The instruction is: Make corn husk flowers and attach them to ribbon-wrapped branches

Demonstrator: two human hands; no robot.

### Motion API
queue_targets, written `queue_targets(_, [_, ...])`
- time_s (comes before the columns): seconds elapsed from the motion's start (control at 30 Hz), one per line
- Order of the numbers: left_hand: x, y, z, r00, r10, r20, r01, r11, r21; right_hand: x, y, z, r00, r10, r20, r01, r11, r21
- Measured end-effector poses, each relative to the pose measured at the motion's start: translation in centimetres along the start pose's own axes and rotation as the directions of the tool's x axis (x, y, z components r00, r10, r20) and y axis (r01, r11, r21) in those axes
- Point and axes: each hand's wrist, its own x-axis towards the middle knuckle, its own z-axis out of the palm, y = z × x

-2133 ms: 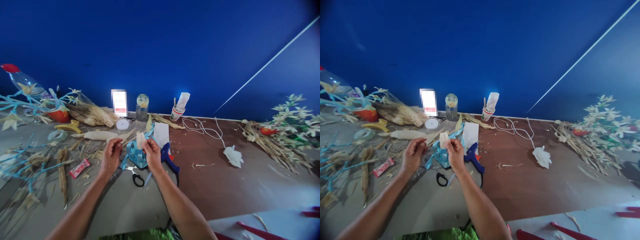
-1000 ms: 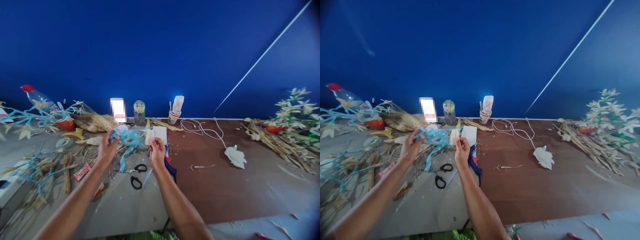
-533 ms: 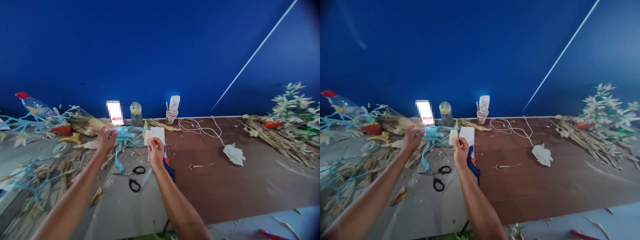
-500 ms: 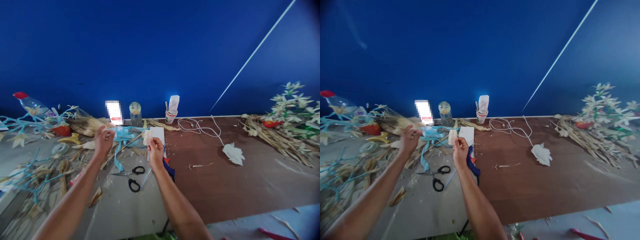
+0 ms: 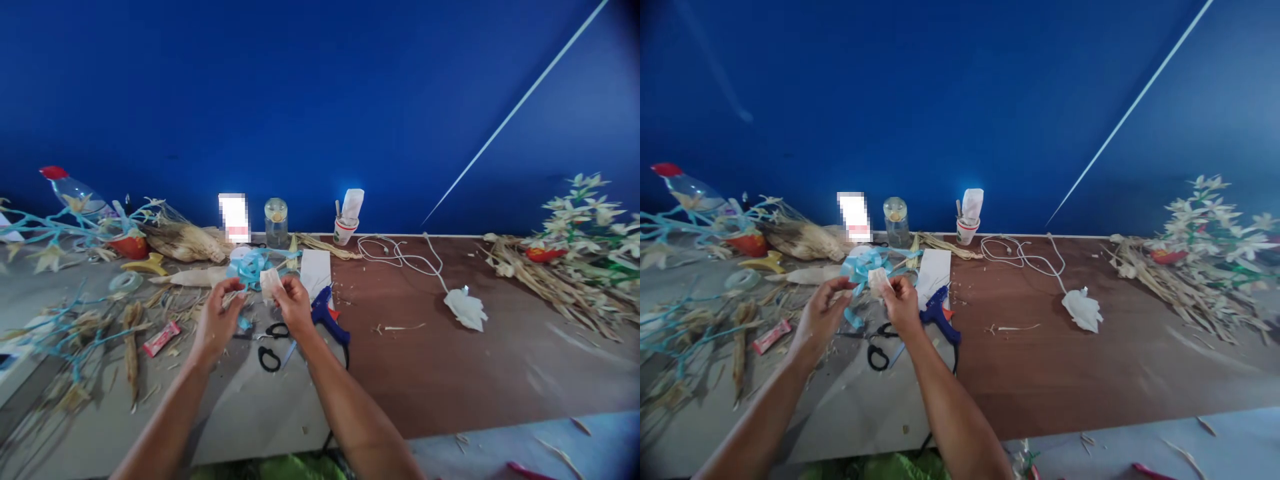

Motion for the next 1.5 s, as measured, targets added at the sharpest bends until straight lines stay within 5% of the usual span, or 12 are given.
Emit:
queue_targets(0.3, [1.0,0.9,-7.0,0.983,-0.141,0.118,0.152,0.985,-0.086,-1.5,1.2,1.1,0.917,0.141,0.372,-0.172,0.984,0.051])
queue_targets(0.43, [0.2,3.3,-9.5,0.928,-0.137,-0.347,-0.017,0.914,-0.405,-1.9,0.0,1.3,0.848,0.205,0.489,-0.327,0.928,0.177])
queue_targets(0.53, [-1.8,4.4,-8.1,0.991,-0.104,0.085,0.134,0.849,-0.511,-2.3,-0.7,1.2,0.710,0.207,0.673,-0.469,0.852,0.234])
queue_targets(0.6, [-2.9,4.4,-6.1,0.907,-0.001,0.421,0.264,0.780,-0.568,-2.5,-0.6,1.1,0.653,0.181,0.735,-0.518,0.816,0.258])
queue_targets(0.73, [-3.1,3.7,-2.8,0.760,0.086,0.644,0.459,0.630,-0.626,-2.5,0.1,0.5,0.582,0.224,0.782,-0.595,0.773,0.222])
queue_targets(0.87, [-1.3,3.2,-2.9,0.755,0.058,0.653,0.500,0.593,-0.631,-2.1,-0.2,0.1,0.513,0.232,0.826,-0.575,0.808,0.131])
queue_targets(1.0, [1.0,3.1,-5.0,0.837,-0.123,0.534,0.451,0.707,-0.544,-1.2,-0.6,-0.4,0.635,0.224,0.739,-0.581,0.769,0.267])
queue_targets(1.1, [2.5,2.9,-6.1,0.961,-0.273,-0.034,0.212,0.815,-0.539,-0.1,-0.9,-1.1,0.852,0.203,0.483,-0.463,0.723,0.513])
queue_targets(1.17, [2.9,2.7,-6.2,0.819,-0.272,-0.505,-0.015,0.870,-0.492,0.7,-1.2,-1.4,0.930,0.180,0.319,-0.347,0.716,0.606])
queue_targets(1.2, [2.9,2.6,-6.0,0.762,-0.271,-0.588,-0.051,0.880,-0.472,1.0,-1.4,-1.5,0.948,0.171,0.268,-0.306,0.720,0.623])
queue_targets(1.33, [1.1,2.8,-3.3,0.967,-0.200,-0.159,0.113,0.893,-0.435,1.0,-1.2,-0.7,0.949,0.175,0.263,-0.294,0.796,0.529])
queue_targets(1.5, [-1.3,4.0,1.0,0.951,-0.257,0.171,0.308,0.828,-0.469,0.0,0.1,0.8,0.947,0.166,0.276,-0.249,0.921,0.300])
